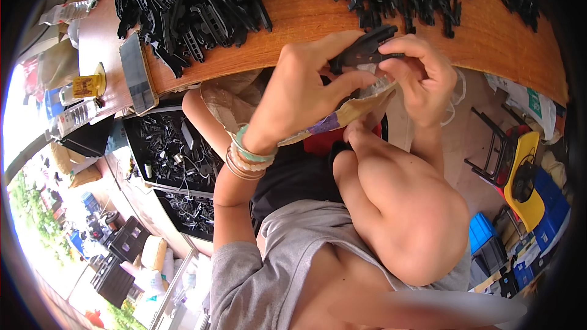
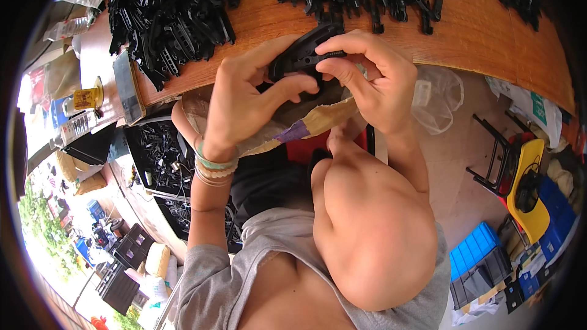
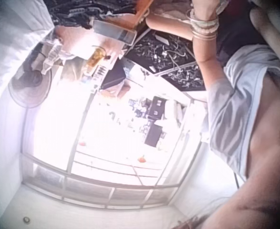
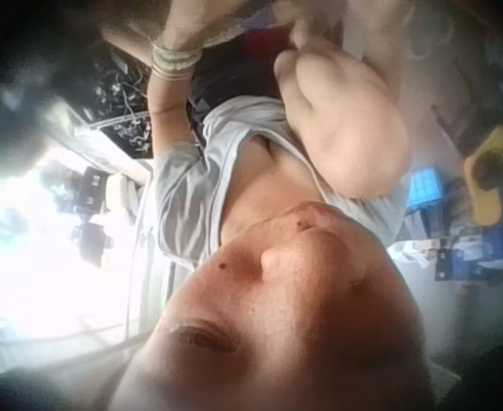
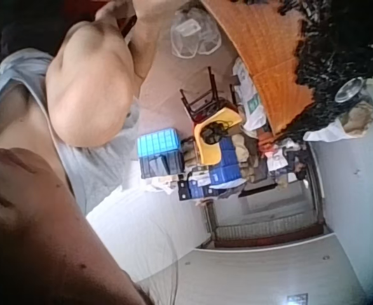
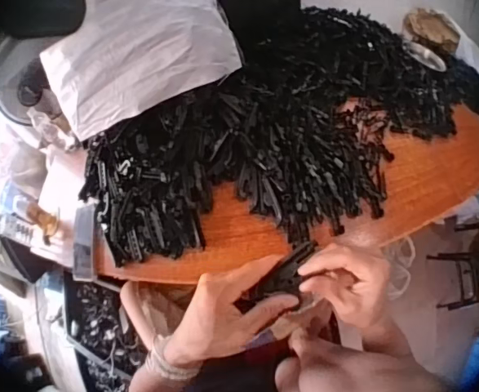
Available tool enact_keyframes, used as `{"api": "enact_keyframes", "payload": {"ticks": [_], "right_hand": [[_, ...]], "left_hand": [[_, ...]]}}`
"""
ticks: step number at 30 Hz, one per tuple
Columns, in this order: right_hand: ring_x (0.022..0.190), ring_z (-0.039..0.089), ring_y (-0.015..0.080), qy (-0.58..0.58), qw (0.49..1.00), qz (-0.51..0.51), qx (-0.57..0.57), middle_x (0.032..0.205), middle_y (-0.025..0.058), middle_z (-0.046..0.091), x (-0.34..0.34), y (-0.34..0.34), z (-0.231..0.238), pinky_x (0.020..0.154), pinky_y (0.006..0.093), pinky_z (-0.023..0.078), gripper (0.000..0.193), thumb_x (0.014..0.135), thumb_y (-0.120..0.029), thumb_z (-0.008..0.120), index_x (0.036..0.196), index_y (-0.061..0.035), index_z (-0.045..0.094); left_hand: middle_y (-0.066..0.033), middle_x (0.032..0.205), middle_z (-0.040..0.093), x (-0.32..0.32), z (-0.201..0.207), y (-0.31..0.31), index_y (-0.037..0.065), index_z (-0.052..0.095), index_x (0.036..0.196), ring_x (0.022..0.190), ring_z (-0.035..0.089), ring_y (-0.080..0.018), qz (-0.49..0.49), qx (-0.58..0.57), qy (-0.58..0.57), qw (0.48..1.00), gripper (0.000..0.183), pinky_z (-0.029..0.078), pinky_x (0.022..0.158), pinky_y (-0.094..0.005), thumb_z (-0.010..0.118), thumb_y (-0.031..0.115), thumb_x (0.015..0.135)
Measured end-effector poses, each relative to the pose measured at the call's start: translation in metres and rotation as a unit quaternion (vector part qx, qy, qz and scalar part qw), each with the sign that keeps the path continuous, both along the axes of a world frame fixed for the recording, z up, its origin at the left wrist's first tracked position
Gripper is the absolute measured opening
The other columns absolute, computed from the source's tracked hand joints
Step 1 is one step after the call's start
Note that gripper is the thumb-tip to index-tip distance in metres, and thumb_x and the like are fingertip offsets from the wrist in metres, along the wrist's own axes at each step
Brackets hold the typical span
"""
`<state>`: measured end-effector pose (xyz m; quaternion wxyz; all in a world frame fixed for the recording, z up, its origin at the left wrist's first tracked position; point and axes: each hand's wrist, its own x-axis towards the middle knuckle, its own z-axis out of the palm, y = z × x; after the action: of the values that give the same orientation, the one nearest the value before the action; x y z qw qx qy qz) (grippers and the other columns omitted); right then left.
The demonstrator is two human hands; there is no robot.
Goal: The person repeatedly picks up plastic components from a table, attaches smaller plastic parts onto them by hand, and places the assembled pieces into a bag.
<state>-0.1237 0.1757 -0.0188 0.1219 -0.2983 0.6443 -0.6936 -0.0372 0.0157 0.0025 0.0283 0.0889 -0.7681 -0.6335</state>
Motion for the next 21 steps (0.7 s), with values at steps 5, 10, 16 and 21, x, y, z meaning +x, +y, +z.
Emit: {"api": "enact_keyframes", "payload": {"ticks": [5,10,16,21], "right_hand": [[0.073,0.062,0.0129,0.128,0.991,-0.042,-0.008,0.089,0.0078,0.066,-0.002,-0.002,-0.006,0.060,0.0231,0.043,0.028,0.075,-0.009,0.076,0.100,-0.0007,0.066],[0.071,0.061,0.0140,0.145,0.988,0.034,0.039,0.093,0.0072,0.067,-0.010,0.002,-0.004,0.056,0.0228,0.038,0.041,0.071,-0.022,0.079,0.105,-0.0025,0.064],[0.069,0.060,0.0177,0.227,0.973,-0.004,0.047,0.086,0.0081,0.067,-0.009,0.003,-0.009,0.056,0.0253,0.042,0.033,0.070,-0.017,0.078,0.098,-0.0020,0.066],[0.069,0.059,0.0171,0.223,0.974,-0.013,0.029,0.084,0.0084,0.067,-0.008,0.002,-0.014,0.057,0.0256,0.044,0.030,0.070,-0.012,0.078,0.096,-0.0007,0.066]], "left_hand": [[-0.0110,0.081,0.070,0.004,-0.004,0.004,-0.006,0.063,0.108,0.072,0.069,-0.0143,0.025,-0.118,0.087,0.989,0.031,0.053,0.064,-0.0255,0.065,0.000,0.078],[-0.0145,0.079,0.069,0.006,-0.002,0.001,-0.003,0.065,0.103,0.067,0.069,-0.0195,-0.007,-0.186,0.136,0.973,0.028,0.052,0.061,-0.0276,0.068,0.002,0.076],[-0.0147,0.079,0.068,0.005,0.002,0.001,-0.002,0.066,0.101,0.065,0.068,-0.0222,-0.024,-0.186,0.129,0.974,0.026,0.052,0.060,-0.0288,0.069,0.003,0.076],[-0.0133,0.077,0.068,0.005,-0.004,-0.001,-0.002,0.066,0.101,0.064,0.068,-0.0225,-0.022,-0.184,0.136,0.973,0.026,0.052,0.058,-0.0292,0.069,0.004,0.076]]}}
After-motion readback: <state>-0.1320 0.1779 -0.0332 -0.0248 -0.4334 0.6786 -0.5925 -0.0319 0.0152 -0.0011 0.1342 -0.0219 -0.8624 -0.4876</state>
